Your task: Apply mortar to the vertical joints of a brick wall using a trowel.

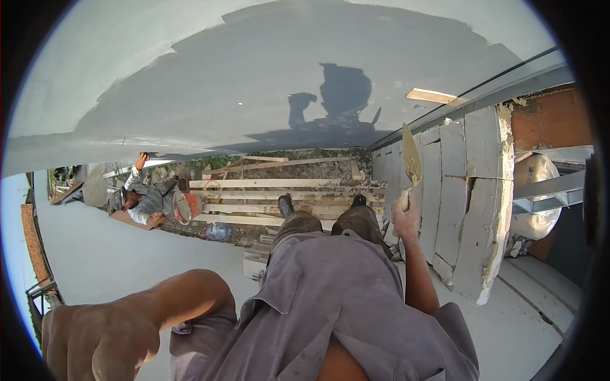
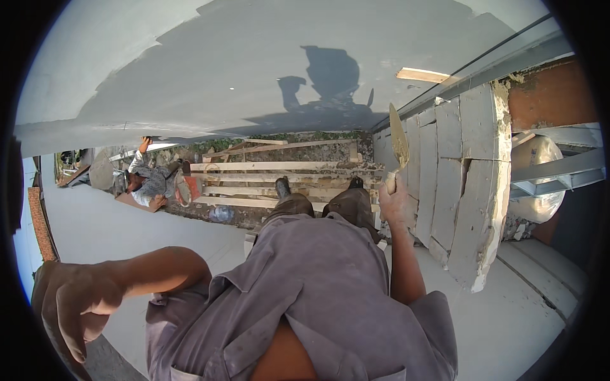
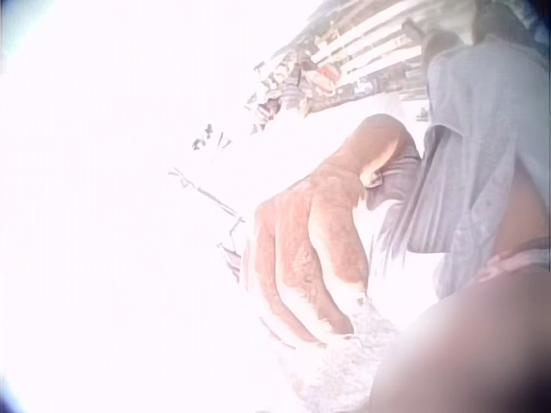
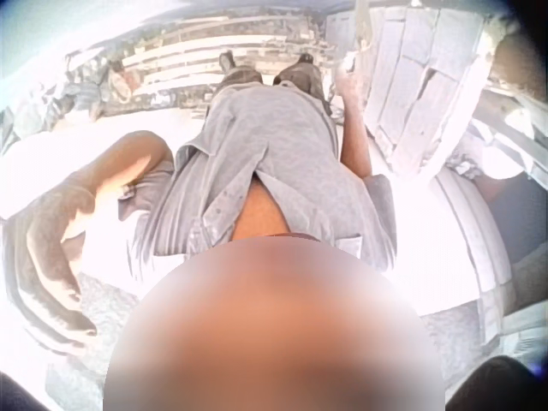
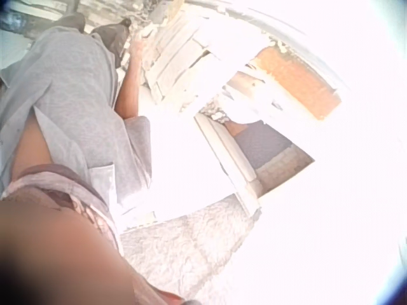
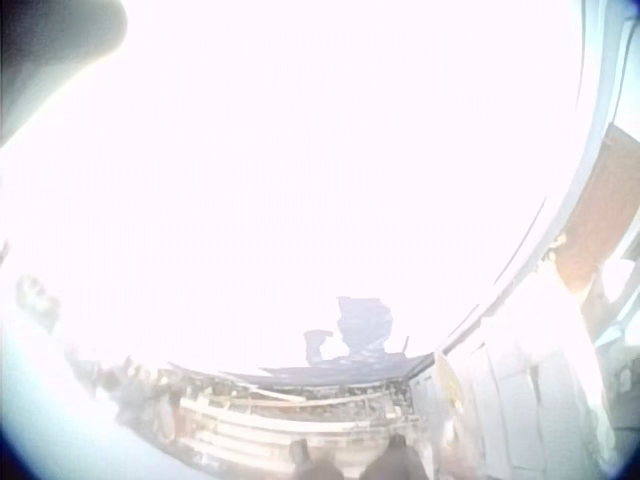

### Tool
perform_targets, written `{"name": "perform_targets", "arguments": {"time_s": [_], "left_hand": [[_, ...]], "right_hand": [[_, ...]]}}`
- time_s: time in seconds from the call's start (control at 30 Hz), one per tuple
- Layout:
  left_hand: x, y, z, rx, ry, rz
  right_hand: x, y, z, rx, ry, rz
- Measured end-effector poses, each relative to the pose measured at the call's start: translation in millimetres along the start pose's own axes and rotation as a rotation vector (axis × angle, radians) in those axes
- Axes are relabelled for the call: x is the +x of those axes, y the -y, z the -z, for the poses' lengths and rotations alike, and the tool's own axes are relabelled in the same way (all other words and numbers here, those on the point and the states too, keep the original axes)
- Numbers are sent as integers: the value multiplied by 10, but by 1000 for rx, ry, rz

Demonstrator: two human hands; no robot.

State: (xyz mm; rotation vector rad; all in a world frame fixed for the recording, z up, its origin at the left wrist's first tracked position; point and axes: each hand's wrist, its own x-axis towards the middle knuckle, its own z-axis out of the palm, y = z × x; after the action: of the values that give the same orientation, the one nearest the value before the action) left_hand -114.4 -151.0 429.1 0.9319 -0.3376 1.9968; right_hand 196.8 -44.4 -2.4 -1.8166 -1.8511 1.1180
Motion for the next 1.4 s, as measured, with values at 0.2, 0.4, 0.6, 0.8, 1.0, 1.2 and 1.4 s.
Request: {"name": "perform_targets", "arguments": {"time_s": [0.2, 0.4, 0.6, 0.8, 1.0, 1.2, 1.4], "left_hand": [[-1206, -1262, 1495, 721, -749, 579], [-3757, -2134, 2509, 1278, -1443, 1409], [-4673, -2685, 2577, 1224, -1523, 1865], [-4615, -2802, 2574, 1272, -1550, 1725], [-5064, -3751, 2945, 1375, -1529, 1837], [-5708, -5618, 3821, 1650, -1472, 2093], [-6050, -6376, 5237, 2089, -1276, 1940]], "right_hand": [[-626, -1036, -780, 54, 36, -443], [-1347, -480, -1169, -125, 152, -656], [-1607, -1038, -1255, -396, 114, -388], [-1156, -465, -1420, 35, 205, -661], [-1136, -62, -1867, -264, 288, -505], [-1619, 476, -2561, -345, 301, -519], [-2204, 410, -2730, -422, 95, -634]]}}
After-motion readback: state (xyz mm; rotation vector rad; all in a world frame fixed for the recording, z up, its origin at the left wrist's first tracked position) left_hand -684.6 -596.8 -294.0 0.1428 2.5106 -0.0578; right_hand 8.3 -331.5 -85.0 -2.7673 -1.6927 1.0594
